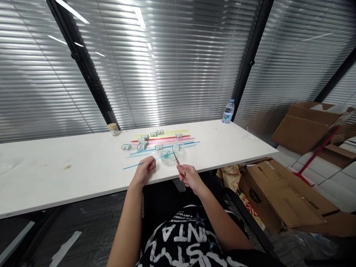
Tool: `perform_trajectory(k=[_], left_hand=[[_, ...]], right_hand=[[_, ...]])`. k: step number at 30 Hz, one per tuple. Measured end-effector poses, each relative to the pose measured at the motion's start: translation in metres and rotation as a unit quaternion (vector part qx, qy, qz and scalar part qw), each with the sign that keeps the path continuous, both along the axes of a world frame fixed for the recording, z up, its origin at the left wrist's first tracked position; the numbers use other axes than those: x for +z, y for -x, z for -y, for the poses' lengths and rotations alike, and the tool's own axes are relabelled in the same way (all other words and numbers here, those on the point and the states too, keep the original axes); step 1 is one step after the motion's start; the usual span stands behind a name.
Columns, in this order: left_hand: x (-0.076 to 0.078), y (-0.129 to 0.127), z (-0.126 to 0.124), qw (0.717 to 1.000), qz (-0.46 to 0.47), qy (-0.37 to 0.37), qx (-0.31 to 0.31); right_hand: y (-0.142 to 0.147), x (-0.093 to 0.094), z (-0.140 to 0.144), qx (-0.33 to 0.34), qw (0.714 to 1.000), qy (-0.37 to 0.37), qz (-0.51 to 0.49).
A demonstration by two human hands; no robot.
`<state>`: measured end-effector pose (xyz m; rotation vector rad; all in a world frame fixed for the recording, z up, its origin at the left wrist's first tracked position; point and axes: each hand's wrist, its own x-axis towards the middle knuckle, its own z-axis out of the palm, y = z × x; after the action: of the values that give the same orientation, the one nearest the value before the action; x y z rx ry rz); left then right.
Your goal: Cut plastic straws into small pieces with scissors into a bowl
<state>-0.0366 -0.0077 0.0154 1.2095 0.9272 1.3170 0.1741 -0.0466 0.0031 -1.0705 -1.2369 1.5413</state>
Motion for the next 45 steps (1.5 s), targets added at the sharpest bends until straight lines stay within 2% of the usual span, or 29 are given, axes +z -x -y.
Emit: perform_trajectory(k=[25,35,45], left_hand=[[-0.003,0.0024,-0.0002,0.999,-0.017,0.015,-0.023],[-0.0055,0.004,-0.0031,1.0,-0.004,0.007,-0.019],[-0.0059,0.0033,-0.0021,1.0,-0.004,0.018,-0.013]], right_hand=[[0.0006,0.0032,0.002,-0.016,0.999,-0.023,0.02],[0.0008,-0.0056,-0.003,-0.044,0.996,-0.049,0.062],[0.0008,0.002,0.0005,-0.036,0.997,-0.046,0.04]])
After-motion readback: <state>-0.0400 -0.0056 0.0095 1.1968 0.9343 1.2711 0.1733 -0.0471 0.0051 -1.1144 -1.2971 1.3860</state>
